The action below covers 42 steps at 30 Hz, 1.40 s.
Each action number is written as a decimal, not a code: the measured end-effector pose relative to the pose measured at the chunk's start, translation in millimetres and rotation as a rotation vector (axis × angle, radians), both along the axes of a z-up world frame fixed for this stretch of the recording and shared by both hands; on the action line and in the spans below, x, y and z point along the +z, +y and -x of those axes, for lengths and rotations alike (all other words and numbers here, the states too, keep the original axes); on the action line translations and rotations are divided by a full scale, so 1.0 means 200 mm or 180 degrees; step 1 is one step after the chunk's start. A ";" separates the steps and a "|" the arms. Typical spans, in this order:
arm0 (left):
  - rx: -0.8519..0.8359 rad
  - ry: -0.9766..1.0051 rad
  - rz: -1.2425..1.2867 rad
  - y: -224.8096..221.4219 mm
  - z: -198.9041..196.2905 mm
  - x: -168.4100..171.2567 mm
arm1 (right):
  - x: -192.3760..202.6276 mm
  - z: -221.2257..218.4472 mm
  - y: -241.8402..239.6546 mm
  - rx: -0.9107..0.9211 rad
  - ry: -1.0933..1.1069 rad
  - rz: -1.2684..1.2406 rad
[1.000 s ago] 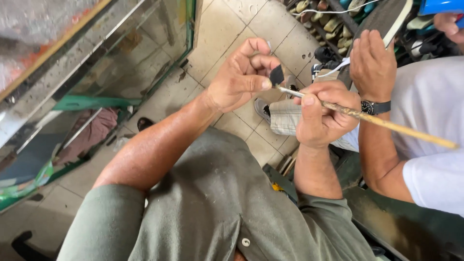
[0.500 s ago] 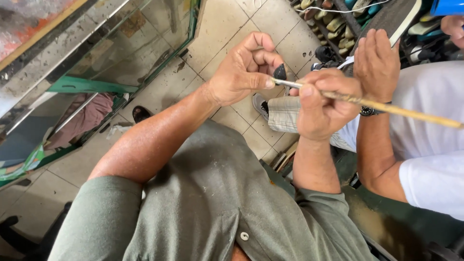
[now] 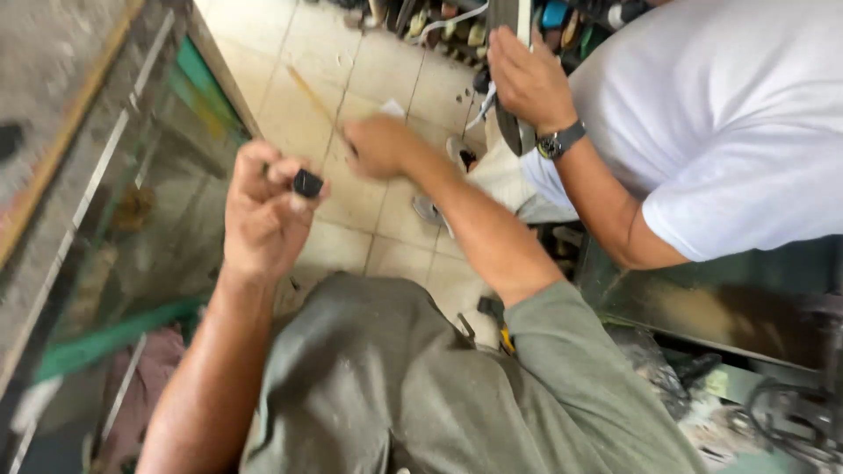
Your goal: Applying glue to replacement heel tips and attaching them to the heels of various shoes at a repair bench.
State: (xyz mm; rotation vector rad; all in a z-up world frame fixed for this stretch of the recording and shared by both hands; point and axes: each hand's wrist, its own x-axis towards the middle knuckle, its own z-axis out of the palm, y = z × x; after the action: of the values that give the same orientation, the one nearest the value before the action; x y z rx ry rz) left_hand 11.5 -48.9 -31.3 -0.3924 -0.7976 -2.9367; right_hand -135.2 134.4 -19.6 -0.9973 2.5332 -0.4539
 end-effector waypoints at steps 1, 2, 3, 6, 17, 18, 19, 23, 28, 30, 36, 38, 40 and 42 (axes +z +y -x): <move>-0.0032 0.0080 0.0028 -0.03 0.02 -0.01 | 0.07 -0.08 0.01 -0.0032 0.0080 0.0028; -0.0025 0.0010 0.0013 -0.04 -0.01 -0.02 | 0.13 -0.19 0.03 -0.0436 -0.0260 0.1138; -0.0017 -0.0061 -0.0002 -0.05 -0.04 -0.05 | 0.17 -0.31 0.04 -0.0833 -0.0612 0.2247; 0.0002 0.0281 0.0158 0.02 -0.02 0.00 | 0.29 -0.44 0.06 -0.0295 -0.0131 0.4717; -0.0250 0.0463 0.0286 0.10 -0.09 0.08 | 0.34 -0.55 0.08 0.0030 0.0282 0.4837; -0.0200 0.0497 0.0348 0.09 -0.08 0.07 | 0.40 -0.54 0.07 0.0065 0.0659 0.4677; -0.0230 0.0549 0.0327 0.10 -0.07 0.07 | 0.42 -0.56 0.08 0.0076 0.0724 0.4654; 0.0024 0.0332 0.0541 0.08 -0.12 0.04 | 0.36 -0.66 0.12 0.0241 0.0064 0.5066; 0.0125 0.0282 0.0691 0.09 -0.13 0.04 | 0.37 -0.70 0.09 0.0284 0.0246 0.4965; 0.0087 0.0322 0.0586 0.07 -0.14 0.06 | 0.39 -0.79 0.05 0.0463 -0.0366 0.5273; -0.0027 0.0380 0.0599 0.08 -0.19 0.05 | 0.42 -0.65 0.16 -0.0114 0.0052 0.5000; 0.0165 0.0275 0.0742 0.12 -0.20 0.11 | 0.52 -0.67 0.14 -0.0237 0.0026 0.4439; 0.0345 0.0096 0.0842 0.13 -0.25 0.16 | 0.56 -0.67 0.12 -0.0290 -0.0029 0.3815; -0.0092 0.0435 0.0467 0.12 -0.22 0.22 | 0.56 -0.61 0.06 -0.0114 0.1111 0.4190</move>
State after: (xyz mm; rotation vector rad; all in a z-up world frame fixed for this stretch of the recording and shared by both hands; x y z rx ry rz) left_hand 55.7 -24.6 12.2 -0.6126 -0.9987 -2.8480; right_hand -13.4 147.4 93.2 -1.4740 2.3397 -2.2710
